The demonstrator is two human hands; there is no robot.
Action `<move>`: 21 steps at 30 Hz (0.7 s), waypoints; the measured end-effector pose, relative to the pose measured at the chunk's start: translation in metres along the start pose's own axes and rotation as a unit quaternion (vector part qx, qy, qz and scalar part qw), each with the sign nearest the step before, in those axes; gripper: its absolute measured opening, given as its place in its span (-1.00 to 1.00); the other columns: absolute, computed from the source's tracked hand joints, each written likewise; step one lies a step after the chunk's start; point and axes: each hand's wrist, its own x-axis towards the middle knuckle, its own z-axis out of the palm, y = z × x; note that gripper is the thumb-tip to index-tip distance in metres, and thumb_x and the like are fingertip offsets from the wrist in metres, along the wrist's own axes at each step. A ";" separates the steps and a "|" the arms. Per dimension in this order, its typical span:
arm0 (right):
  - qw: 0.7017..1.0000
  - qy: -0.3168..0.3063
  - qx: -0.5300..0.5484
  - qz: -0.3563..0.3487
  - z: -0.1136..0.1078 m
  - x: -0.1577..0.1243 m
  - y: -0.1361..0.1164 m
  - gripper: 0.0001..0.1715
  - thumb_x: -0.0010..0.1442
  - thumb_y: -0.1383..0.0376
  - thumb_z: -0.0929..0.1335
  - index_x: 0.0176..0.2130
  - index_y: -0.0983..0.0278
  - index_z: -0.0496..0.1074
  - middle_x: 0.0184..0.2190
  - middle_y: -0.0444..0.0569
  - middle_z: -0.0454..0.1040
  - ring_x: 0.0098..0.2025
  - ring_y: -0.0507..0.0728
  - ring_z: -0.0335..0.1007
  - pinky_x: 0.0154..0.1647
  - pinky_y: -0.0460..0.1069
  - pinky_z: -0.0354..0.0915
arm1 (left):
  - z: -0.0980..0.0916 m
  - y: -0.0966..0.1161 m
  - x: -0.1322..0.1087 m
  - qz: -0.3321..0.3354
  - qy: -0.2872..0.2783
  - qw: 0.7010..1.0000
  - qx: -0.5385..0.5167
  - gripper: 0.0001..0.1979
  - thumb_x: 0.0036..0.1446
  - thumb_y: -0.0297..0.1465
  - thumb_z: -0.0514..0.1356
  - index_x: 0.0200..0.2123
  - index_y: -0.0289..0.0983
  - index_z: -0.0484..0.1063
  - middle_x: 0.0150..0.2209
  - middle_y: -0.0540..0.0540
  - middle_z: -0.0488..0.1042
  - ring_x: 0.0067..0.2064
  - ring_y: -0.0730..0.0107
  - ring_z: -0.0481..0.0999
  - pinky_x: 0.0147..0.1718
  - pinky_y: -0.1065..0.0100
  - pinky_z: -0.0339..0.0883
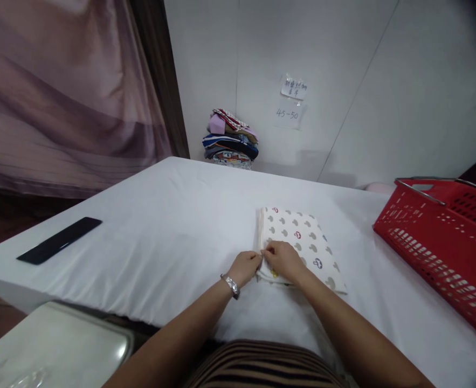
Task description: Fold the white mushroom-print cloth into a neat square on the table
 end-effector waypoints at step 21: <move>0.992 -0.019 0.120 -0.029 0.008 0.000 0.003 -0.80 0.00 0.37 0.21 -0.55 0.27 0.36 -0.58 -0.15 0.40 -0.48 0.00 0.26 -0.44 -0.12 0.09 | -0.002 -0.001 -0.006 0.028 -0.010 0.996 0.086 -0.64 0.06 -0.30 -0.12 -0.69 -0.26 0.22 -0.69 0.03 0.22 -0.53 0.44 0.25 -0.52 0.41 0.04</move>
